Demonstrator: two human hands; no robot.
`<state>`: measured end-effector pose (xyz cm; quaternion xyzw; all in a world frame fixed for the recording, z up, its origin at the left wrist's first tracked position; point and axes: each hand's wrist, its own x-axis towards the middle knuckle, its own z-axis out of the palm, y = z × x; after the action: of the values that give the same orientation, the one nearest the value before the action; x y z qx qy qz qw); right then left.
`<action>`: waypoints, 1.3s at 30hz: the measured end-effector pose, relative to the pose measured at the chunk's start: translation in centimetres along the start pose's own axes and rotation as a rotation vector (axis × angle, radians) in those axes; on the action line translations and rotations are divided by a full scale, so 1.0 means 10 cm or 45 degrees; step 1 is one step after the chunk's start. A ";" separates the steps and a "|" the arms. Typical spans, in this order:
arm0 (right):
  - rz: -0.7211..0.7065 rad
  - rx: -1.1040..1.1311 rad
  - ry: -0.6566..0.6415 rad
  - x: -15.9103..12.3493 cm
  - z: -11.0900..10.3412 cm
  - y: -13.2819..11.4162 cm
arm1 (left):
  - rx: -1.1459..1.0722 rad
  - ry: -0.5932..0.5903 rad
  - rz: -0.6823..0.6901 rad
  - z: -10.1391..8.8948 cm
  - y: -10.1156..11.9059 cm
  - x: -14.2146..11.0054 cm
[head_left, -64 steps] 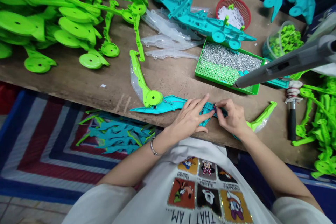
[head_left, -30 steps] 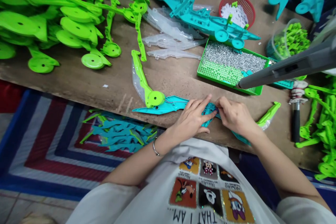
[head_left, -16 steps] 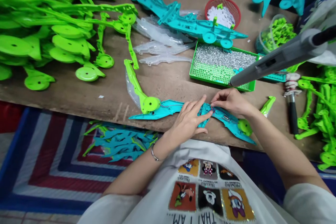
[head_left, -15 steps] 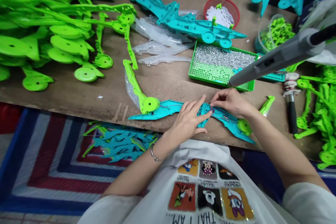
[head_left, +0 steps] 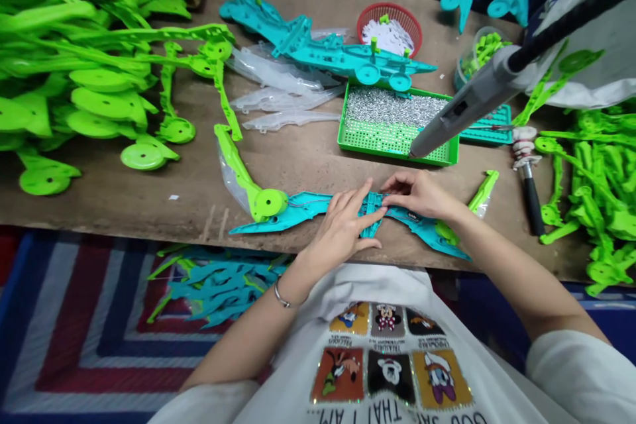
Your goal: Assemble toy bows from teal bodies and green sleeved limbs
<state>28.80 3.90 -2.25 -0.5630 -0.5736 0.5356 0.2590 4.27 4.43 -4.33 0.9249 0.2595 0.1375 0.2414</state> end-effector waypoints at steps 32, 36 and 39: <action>-0.180 -1.242 0.557 -0.98 -0.06 0.13 | 0.072 0.274 -0.328 0.22 0.30 -0.04; -0.152 -1.228 0.637 -0.96 0.03 0.16 | 0.076 0.262 -0.331 0.21 0.29 -0.03; -0.171 -1.187 0.658 -0.96 0.04 0.20 | 0.069 0.272 -0.333 0.21 0.30 -0.02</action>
<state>31.45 -5.50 -1.26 -0.6938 -0.7030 0.0505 0.1479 6.12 1.26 -4.60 0.8695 0.4055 0.1955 0.2031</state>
